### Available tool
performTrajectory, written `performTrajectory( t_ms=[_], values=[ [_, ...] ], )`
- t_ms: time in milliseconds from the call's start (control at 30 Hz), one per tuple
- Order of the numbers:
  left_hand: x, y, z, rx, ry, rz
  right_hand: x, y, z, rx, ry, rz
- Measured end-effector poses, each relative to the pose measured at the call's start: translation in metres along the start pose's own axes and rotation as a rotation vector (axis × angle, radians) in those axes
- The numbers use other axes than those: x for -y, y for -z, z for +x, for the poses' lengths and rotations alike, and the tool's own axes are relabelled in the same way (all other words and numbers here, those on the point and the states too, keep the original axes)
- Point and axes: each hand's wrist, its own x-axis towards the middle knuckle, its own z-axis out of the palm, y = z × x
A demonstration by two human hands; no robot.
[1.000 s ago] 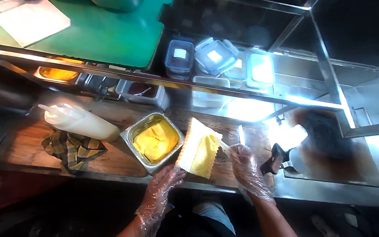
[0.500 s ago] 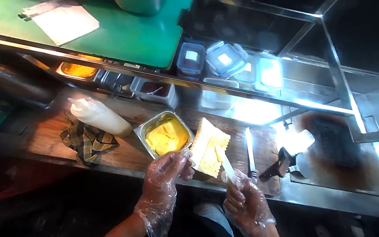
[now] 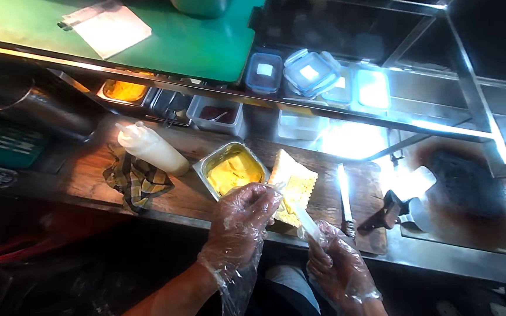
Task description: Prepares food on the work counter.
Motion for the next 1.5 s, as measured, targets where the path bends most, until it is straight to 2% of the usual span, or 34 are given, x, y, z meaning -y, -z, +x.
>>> performTrajectory(
  t_ms=[167, 300, 500, 667, 733, 800, 900, 967, 1033, 1200, 1300, 1400, 1500],
  values=[
    [0.0, -0.004, -0.001, -0.066, 0.043, 0.051, 0.0, -0.005, -0.001, -0.081, -0.003, -0.071],
    [0.002, -0.005, -0.001, -0.048, 0.061, 0.05, 0.002, -0.006, -0.001, -0.097, -0.014, -0.099],
    [0.003, -0.002, -0.003, 0.041, 0.295, -0.346, 0.005, -0.001, -0.001, -0.074, -0.031, -0.064],
    [0.005, 0.002, -0.002, 0.083, 0.376, -0.505, 0.007, 0.001, -0.002, -0.082, -0.021, -0.057],
    [0.008, 0.009, -0.005, 0.072, 0.334, -0.445, 0.008, 0.006, -0.002, -0.153, 0.05, -0.143],
    [0.018, 0.023, -0.016, 0.009, 0.269, -0.271, 0.009, 0.012, 0.0, -0.306, 0.202, -0.355],
    [0.059, 0.055, -0.043, -0.113, 0.244, -0.099, 0.009, 0.018, 0.006, -0.504, 0.344, -0.601],
    [0.084, 0.067, -0.057, -0.274, 0.349, -0.125, 0.004, 0.022, 0.011, -0.514, 0.316, -0.613],
    [0.1, 0.073, -0.065, -0.358, 0.436, -0.166, -0.005, 0.024, 0.018, -0.507, 0.266, -0.53],
    [0.116, 0.077, -0.061, -0.246, 0.309, -0.189, -0.027, 0.016, 0.036, -0.651, 0.256, -0.47],
    [0.114, 0.087, -0.057, -0.257, 0.272, -0.172, -0.022, 0.018, 0.041, -0.773, 0.352, -0.684],
    [0.122, 0.109, -0.057, -0.295, 0.236, -0.15, -0.013, 0.021, 0.046, -0.795, 0.406, -0.962],
    [0.125, 0.133, -0.055, -0.367, 0.259, -0.156, -0.013, 0.023, 0.045, -0.835, 0.552, -1.419]
  ],
)
